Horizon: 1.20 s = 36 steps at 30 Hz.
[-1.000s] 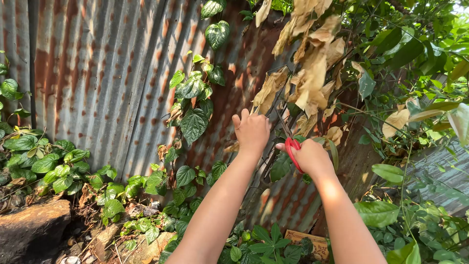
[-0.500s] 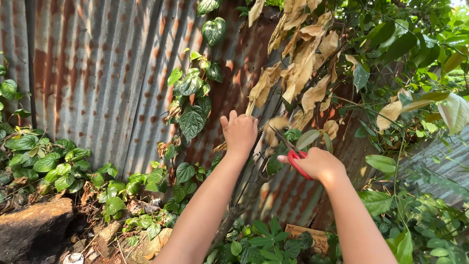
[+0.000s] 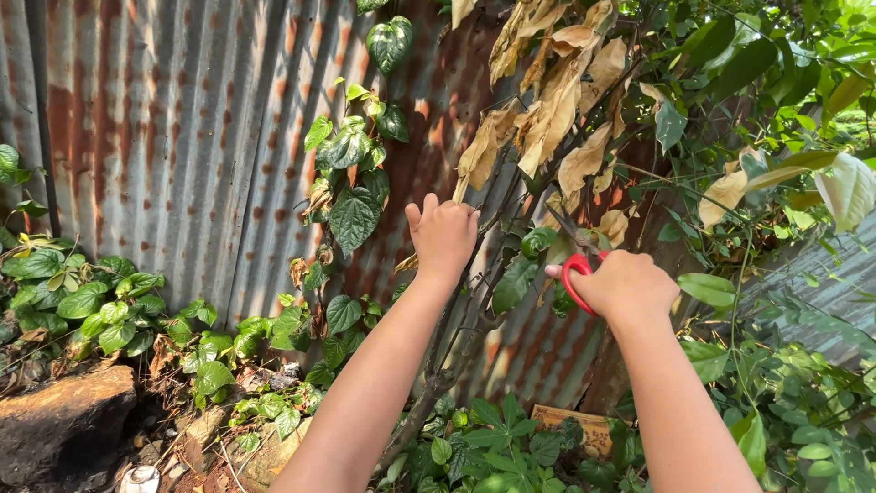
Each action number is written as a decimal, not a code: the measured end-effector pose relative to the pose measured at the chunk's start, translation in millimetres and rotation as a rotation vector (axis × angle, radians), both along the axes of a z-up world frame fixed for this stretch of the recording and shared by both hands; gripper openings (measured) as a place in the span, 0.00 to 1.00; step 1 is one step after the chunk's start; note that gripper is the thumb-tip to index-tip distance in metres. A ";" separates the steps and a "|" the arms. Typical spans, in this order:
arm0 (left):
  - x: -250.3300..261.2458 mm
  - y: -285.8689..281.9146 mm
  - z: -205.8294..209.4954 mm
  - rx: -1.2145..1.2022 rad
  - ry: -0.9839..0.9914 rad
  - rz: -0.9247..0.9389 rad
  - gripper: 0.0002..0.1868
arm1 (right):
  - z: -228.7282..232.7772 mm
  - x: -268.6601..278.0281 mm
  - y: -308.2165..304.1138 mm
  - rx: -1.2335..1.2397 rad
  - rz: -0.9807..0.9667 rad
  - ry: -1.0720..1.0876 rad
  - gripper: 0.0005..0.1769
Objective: Pruning leaves and branches from various plants in a backyard using garden shears.
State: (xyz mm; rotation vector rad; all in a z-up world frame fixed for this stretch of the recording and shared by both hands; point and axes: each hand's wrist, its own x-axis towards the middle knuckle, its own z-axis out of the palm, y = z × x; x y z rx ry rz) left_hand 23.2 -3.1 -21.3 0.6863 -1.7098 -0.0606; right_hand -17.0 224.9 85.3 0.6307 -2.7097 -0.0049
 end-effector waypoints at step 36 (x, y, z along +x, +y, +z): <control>1.1 -39.5 16.7 0.059 0.102 -0.019 0.09 | -15.5 -24.2 -102.0 -0.339 0.291 -0.311 0.60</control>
